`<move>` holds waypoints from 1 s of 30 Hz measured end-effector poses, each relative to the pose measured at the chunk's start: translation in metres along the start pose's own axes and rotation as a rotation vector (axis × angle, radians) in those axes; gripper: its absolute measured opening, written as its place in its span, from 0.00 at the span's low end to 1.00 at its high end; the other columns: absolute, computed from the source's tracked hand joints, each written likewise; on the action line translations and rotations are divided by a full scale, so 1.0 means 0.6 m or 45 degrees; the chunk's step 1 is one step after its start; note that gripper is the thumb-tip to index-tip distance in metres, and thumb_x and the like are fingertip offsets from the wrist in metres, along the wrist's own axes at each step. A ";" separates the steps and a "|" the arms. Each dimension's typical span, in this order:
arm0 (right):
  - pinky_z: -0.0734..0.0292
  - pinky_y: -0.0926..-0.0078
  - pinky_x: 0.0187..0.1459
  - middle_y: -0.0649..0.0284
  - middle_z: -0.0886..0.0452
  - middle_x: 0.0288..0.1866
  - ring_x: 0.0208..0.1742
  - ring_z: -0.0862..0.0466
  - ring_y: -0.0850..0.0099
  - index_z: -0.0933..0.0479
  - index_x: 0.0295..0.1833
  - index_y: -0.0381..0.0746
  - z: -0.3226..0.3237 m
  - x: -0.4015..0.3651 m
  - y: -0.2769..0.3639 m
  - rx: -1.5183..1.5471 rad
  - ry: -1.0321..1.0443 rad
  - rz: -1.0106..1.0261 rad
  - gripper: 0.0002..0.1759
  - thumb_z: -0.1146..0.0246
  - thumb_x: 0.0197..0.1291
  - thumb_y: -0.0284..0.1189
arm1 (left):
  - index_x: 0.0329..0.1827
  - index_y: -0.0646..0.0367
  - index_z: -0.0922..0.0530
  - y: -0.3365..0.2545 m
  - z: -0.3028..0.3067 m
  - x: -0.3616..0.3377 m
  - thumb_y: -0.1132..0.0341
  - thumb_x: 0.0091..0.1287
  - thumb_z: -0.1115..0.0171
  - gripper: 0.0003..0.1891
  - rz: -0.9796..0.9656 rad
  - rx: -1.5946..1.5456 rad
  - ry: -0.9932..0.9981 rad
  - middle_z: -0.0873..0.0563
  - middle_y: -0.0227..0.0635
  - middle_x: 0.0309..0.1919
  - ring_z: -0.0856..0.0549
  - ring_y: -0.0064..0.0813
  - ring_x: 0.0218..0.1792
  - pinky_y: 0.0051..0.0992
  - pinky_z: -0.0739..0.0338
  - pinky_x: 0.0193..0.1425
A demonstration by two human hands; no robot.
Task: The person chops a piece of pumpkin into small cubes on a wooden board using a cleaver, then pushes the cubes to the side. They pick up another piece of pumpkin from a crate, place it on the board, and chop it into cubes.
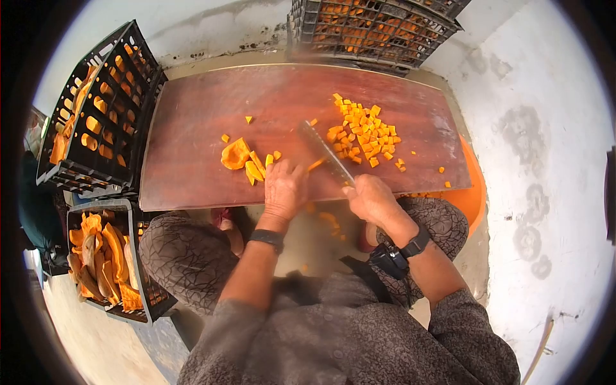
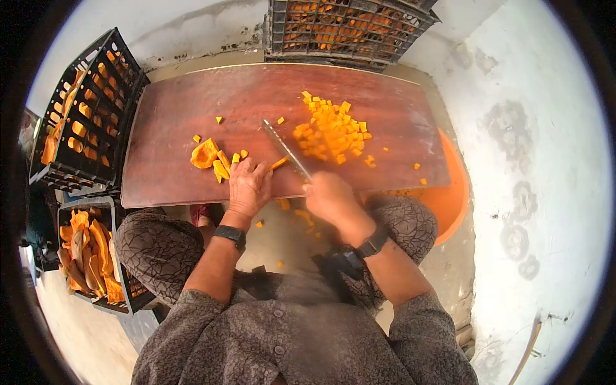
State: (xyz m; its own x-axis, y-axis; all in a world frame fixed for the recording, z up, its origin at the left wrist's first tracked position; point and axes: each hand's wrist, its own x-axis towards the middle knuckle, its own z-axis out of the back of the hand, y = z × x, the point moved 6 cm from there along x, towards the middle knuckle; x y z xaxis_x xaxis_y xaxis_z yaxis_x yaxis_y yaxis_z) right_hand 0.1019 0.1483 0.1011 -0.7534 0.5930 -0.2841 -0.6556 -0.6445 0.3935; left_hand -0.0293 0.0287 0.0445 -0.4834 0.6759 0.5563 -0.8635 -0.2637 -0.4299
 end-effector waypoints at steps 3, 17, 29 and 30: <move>0.22 0.48 0.48 0.43 0.16 0.39 0.46 0.17 0.43 0.18 0.38 0.33 0.005 0.009 0.011 -0.050 0.097 -0.012 0.12 0.38 0.63 0.33 | 0.35 0.55 0.19 0.003 -0.006 -0.006 0.70 0.55 0.33 0.06 -0.032 -0.042 -0.024 0.24 0.40 0.32 0.22 0.43 0.38 0.41 0.30 0.46; 0.21 0.52 0.41 0.40 0.18 0.28 0.35 0.15 0.44 0.21 0.36 0.26 -0.030 0.039 -0.012 0.233 -0.120 0.029 0.20 0.38 0.65 0.37 | 0.40 0.55 0.18 0.003 -0.014 -0.016 0.72 0.57 0.35 0.08 -0.027 -0.041 -0.057 0.23 0.39 0.33 0.23 0.44 0.38 0.40 0.28 0.47; 0.24 0.48 0.44 0.37 0.19 0.34 0.42 0.18 0.39 0.20 0.35 0.28 0.001 -0.017 0.005 0.108 -0.131 0.086 0.22 0.37 0.63 0.40 | 0.40 0.55 0.19 0.001 -0.015 -0.011 0.71 0.57 0.34 0.08 0.019 -0.011 -0.041 0.23 0.41 0.32 0.22 0.45 0.38 0.40 0.27 0.48; 0.24 0.48 0.44 0.36 0.19 0.35 0.42 0.18 0.39 0.20 0.35 0.27 0.000 -0.016 0.008 0.109 -0.120 0.090 0.22 0.37 0.63 0.40 | 0.38 0.55 0.20 0.002 -0.012 -0.012 0.72 0.56 0.35 0.07 0.007 -0.039 -0.070 0.23 0.42 0.33 0.23 0.46 0.38 0.41 0.28 0.47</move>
State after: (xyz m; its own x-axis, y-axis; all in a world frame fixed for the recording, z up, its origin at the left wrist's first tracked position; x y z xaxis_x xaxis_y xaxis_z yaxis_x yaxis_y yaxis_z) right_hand 0.1063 0.1395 0.1056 -0.7870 0.5928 -0.1709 -0.5911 -0.6452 0.4842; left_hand -0.0259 0.0287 0.0347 -0.4957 0.6355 0.5919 -0.8565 -0.2450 -0.4543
